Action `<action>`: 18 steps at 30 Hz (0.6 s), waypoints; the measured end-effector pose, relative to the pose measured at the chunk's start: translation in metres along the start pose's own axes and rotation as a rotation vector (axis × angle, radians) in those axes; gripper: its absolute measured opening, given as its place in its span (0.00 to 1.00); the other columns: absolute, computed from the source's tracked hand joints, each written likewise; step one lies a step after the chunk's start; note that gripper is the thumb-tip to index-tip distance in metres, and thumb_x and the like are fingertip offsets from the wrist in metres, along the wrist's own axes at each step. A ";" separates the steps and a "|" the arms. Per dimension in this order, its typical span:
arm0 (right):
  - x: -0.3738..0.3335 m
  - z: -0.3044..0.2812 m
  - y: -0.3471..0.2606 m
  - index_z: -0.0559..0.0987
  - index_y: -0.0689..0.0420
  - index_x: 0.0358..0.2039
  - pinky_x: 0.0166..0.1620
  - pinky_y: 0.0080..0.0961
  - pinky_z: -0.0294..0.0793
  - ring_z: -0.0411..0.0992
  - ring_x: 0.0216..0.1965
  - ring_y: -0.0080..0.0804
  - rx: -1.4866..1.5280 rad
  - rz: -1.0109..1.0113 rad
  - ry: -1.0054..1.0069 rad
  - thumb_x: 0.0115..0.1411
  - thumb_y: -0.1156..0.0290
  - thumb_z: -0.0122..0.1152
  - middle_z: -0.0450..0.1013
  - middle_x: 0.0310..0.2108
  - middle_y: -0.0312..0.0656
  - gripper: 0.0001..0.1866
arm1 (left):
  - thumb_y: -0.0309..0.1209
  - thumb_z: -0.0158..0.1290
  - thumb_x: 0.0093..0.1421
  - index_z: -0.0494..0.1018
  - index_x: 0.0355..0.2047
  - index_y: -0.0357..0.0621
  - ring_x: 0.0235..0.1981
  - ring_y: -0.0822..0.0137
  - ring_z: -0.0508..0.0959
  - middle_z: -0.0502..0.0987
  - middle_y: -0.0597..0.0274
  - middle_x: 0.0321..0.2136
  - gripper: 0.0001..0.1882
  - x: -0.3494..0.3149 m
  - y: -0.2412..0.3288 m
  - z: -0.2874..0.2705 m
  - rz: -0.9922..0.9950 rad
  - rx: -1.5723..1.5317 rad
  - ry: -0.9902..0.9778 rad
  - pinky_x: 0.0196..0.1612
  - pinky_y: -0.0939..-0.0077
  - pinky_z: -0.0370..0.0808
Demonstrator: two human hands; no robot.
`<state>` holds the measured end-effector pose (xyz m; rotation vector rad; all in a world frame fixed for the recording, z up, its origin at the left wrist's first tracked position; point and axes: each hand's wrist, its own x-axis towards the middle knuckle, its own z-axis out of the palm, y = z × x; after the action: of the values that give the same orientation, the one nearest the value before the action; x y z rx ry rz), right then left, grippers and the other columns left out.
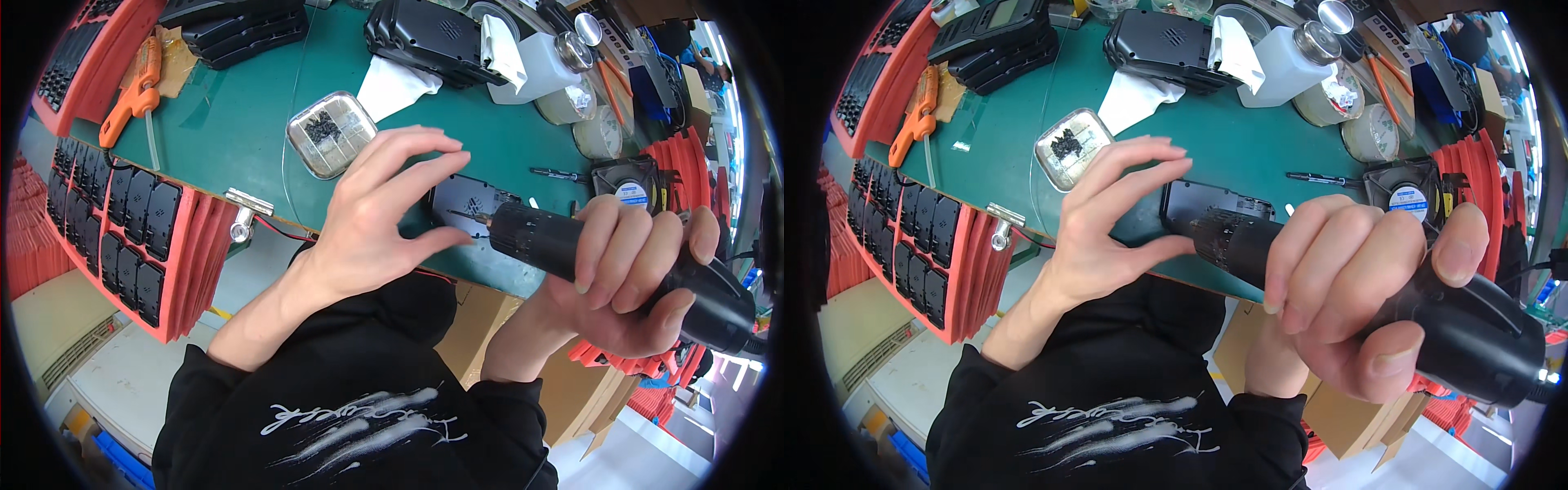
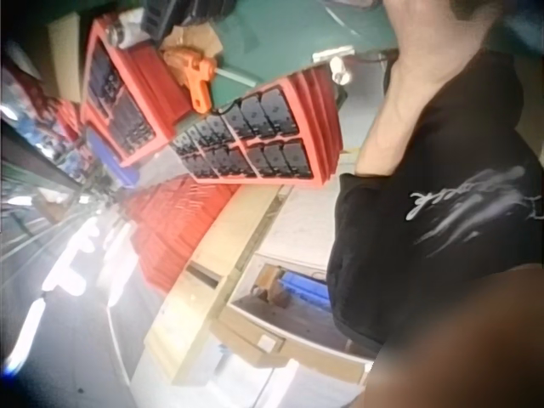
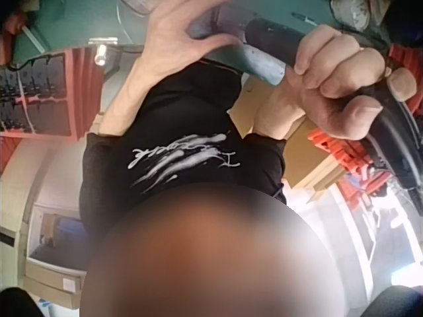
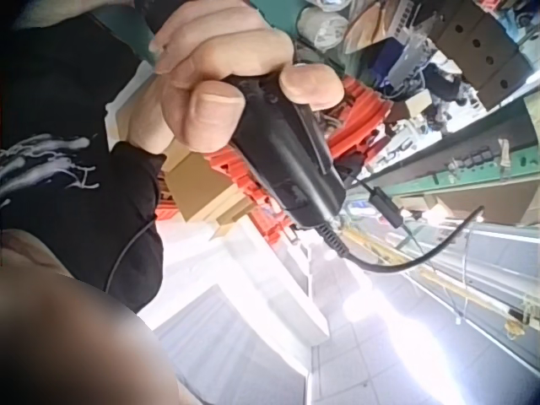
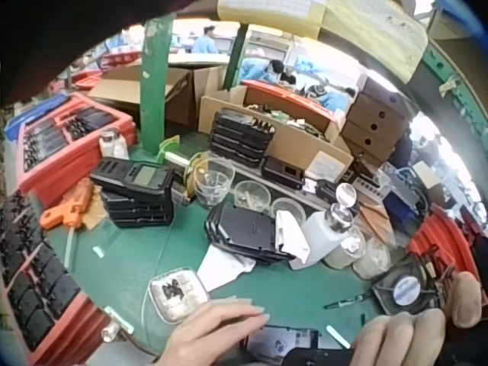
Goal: Assembling and testing handheld electronic meters at a production station.
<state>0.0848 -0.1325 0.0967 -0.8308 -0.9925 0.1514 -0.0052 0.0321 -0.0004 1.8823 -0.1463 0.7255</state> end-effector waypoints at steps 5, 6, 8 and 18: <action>-0.002 0.001 -0.006 0.63 0.55 0.50 0.26 0.19 0.72 0.68 0.19 0.23 -0.108 0.072 -0.113 0.64 0.68 0.61 0.69 0.20 0.33 0.19 | 0.22 0.73 0.38 0.78 0.53 0.39 0.63 0.46 0.72 0.77 0.56 0.54 0.36 -0.002 0.001 0.009 0.003 0.162 -0.148 0.63 0.53 0.73; -0.003 0.001 -0.005 0.63 0.54 0.50 0.26 0.19 0.72 0.68 0.18 0.23 -0.123 0.086 -0.120 0.64 0.69 0.61 0.69 0.20 0.33 0.19 | 0.22 0.73 0.38 0.78 0.53 0.39 0.63 0.46 0.72 0.77 0.56 0.54 0.36 -0.002 0.000 0.009 0.002 0.162 -0.148 0.63 0.53 0.73; -0.005 0.002 -0.003 0.62 0.53 0.51 0.25 0.20 0.72 0.68 0.18 0.23 -0.154 0.113 -0.134 0.63 0.69 0.61 0.69 0.20 0.33 0.21 | 0.23 0.73 0.37 0.78 0.52 0.39 0.63 0.45 0.72 0.78 0.56 0.53 0.36 -0.003 -0.002 0.010 0.014 0.221 -0.189 0.64 0.50 0.72; -0.013 0.010 0.013 0.61 0.54 0.51 0.24 0.22 0.72 0.68 0.16 0.24 -0.148 0.131 -0.051 0.63 0.73 0.60 0.69 0.19 0.33 0.21 | 0.24 0.73 0.37 0.77 0.52 0.39 0.63 0.45 0.72 0.78 0.55 0.53 0.37 -0.006 -0.003 0.010 0.016 0.261 -0.223 0.65 0.48 0.72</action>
<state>0.0729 -0.1241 0.0820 -1.0325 -1.0058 0.2138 -0.0046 0.0235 -0.0087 2.2124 -0.2165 0.5644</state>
